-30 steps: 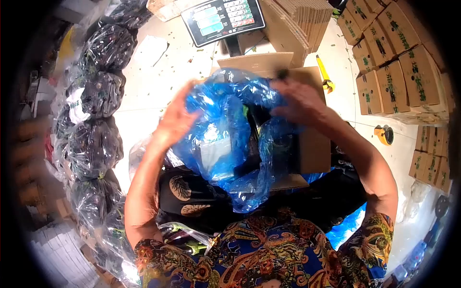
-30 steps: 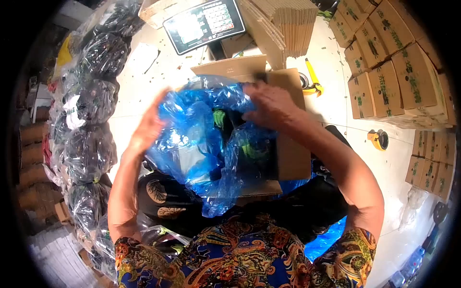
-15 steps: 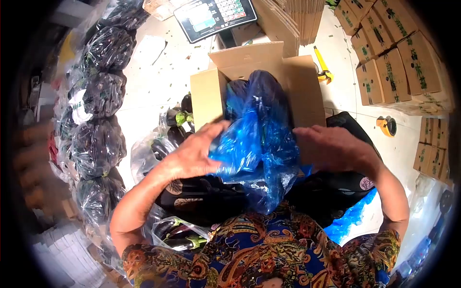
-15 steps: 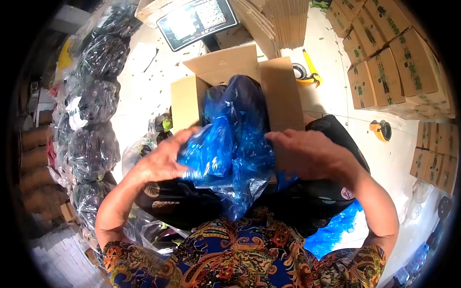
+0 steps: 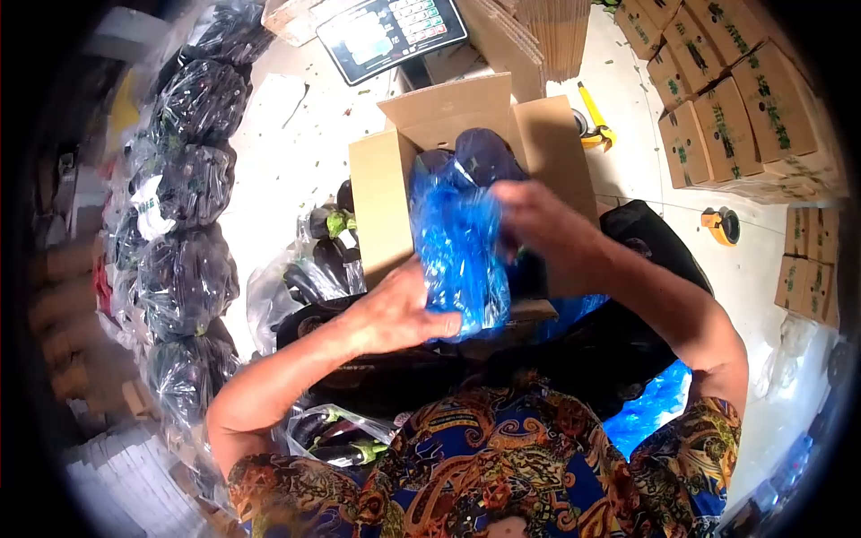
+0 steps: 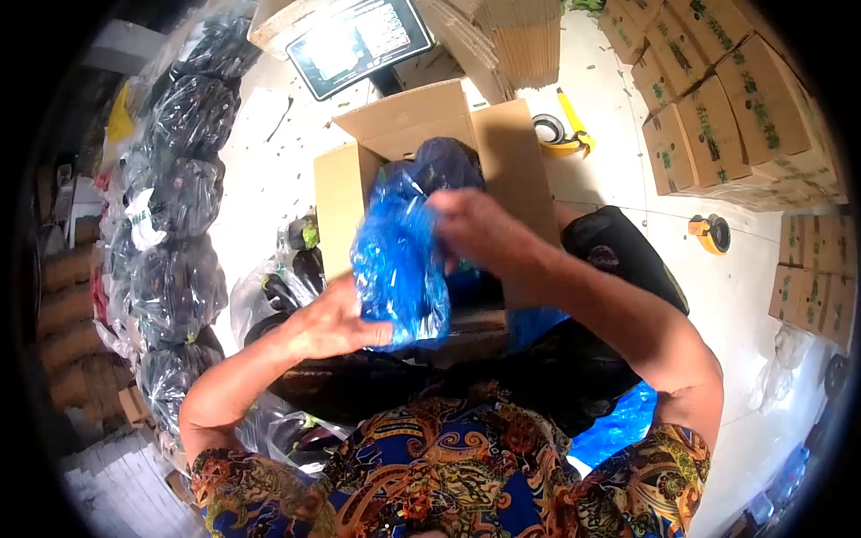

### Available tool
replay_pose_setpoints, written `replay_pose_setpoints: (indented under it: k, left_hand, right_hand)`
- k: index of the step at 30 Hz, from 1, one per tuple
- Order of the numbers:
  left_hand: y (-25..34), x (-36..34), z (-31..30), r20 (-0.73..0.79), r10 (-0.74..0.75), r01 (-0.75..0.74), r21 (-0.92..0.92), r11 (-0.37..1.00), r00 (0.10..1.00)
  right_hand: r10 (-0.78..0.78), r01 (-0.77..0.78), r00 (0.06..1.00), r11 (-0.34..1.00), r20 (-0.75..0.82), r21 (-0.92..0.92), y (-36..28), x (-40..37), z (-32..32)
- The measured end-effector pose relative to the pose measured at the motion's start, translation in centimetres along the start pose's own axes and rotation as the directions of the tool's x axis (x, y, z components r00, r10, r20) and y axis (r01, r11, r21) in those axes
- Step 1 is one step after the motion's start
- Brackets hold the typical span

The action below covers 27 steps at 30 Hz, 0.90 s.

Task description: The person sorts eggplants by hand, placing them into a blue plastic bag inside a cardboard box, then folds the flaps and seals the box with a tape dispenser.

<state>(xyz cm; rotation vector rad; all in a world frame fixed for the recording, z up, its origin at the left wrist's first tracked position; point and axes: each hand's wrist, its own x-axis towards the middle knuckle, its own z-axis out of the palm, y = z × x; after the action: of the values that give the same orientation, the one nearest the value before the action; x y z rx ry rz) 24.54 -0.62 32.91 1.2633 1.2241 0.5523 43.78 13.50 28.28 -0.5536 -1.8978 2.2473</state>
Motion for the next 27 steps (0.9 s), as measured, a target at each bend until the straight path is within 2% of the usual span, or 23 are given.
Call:
replay_pose_setpoints:
  k: [1, 2, 3, 4, 5, 6, 7, 9, 10, 13, 14, 17, 20, 21, 22, 24, 27]
  left_hand:
    - [-0.5, 0.6, -0.1, -0.041, -0.026, 0.027, 0.046, 0.999, 0.999]
    - [-1.4, 1.4, -0.2, 0.001, -0.111, 0.109, 0.174, 0.979, 0.994]
    - [-1.6, 2.0, 0.4, -0.026, -0.174, 0.176, 0.127, 0.976, 0.984]
    - [-1.8, 2.6, 1.0, -0.054, -0.236, 0.239, 0.076, 0.968, 0.970]
    - [-4.1, 3.1, 2.1, -0.127, -0.183, 0.176, -0.065, 0.982, 0.975]
    - [-2.3, 3.5, 2.8, -0.199, -0.294, 0.229, -0.295, 0.928, 0.935]
    - [-1.4, 3.9, 2.1, -0.136, -0.320, 0.260, -0.336, 0.905, 0.938]
    - [-0.5, 4.9, 0.9, -0.083, -0.272, 0.199, -0.488, 0.850, 0.959]
    - [0.1, 5.4, 0.5, -0.083, -0.239, 0.171, -0.484, 0.858, 0.967]
    - [-0.2, 7.8, -0.5, -0.173, -0.180, 0.066, -0.515, 0.855, 0.968]
    - [1.1, 8.1, -0.6, -0.206, -0.284, 0.119, -0.575, 0.809, 0.937]
    - [0.6, 8.5, -1.1, -0.176, -0.284, 0.170, -0.480, 0.861, 0.943]
    - [0.2, 6.6, -2.0, -0.255, -0.130, 0.095, -0.145, 0.985, 0.958]
    - [0.0, 5.8, -2.3, -0.264, -0.073, 0.069, -0.026, 0.997, 0.962]
    - [0.1, 4.7, -2.8, -0.247, -0.113, 0.120, 0.013, 0.993, 0.962]
    - [-0.8, 2.7, -3.1, -0.204, -0.070, 0.099, 0.139, 0.985, 0.977]
    - [-4.3, 0.9, -1.9, -0.151, -0.068, 0.115, 0.330, 0.937, 0.986]
  right_hand:
    - [-0.038, 0.044, 0.995, 0.997, -0.091, 0.058, 1.1, -0.3, -0.7]
    - [-0.061, 0.065, 0.994, 0.996, -0.088, 0.052, 1.8, 0.0, -1.3]
    - [-0.083, 0.087, 0.993, 0.995, -0.085, 0.046, 2.6, 0.3, -1.9]
    - [-0.079, 0.079, 0.997, 0.997, 0.018, -0.011, 3.4, 0.9, -2.2]
    - [0.006, -0.005, 0.999, 1.000, 0.037, -0.018, 1.6, 0.7, -1.7]
    - [0.090, -0.089, 0.994, 0.996, 0.055, -0.028, -0.1, 0.4, -1.3]
    - [0.090, -0.089, 0.995, 0.996, 0.053, -0.013, -0.1, 0.3, -1.5]
    - [0.090, -0.091, 0.995, 0.996, 0.050, 0.011, 0.0, -0.2, -3.1]
    - [0.169, -0.173, 0.983, 0.983, 0.073, 0.063, 0.1, -0.4, -4.2]
    - [0.183, -0.183, 0.980, 0.983, 0.076, -0.006, 2.3, 0.6, -5.1]
    - [0.239, -0.256, 0.966, 0.941, -0.100, -0.221, 2.1, 0.0, -4.1]
    - [0.080, -0.080, 0.994, 0.997, 0.072, -0.002, 1.7, 0.7, -0.8]
    - [-0.046, 0.062, 0.985, 0.994, -0.165, 0.092, 4.9, 1.7, 2.1]
    - [0.006, -0.007, 0.995, 1.000, -0.095, -0.012, 3.5, 1.6, 1.9]
    - [0.067, -0.070, 0.997, 0.991, -0.028, -0.115, 1.6, 1.2, 1.5]
    - [0.144, -0.140, 0.989, 0.983, 0.022, -0.119, 1.0, 1.7, 1.0]
    - [0.185, -0.182, 0.983, 0.968, -0.003, 0.170, 5.5, 3.9, 0.5]
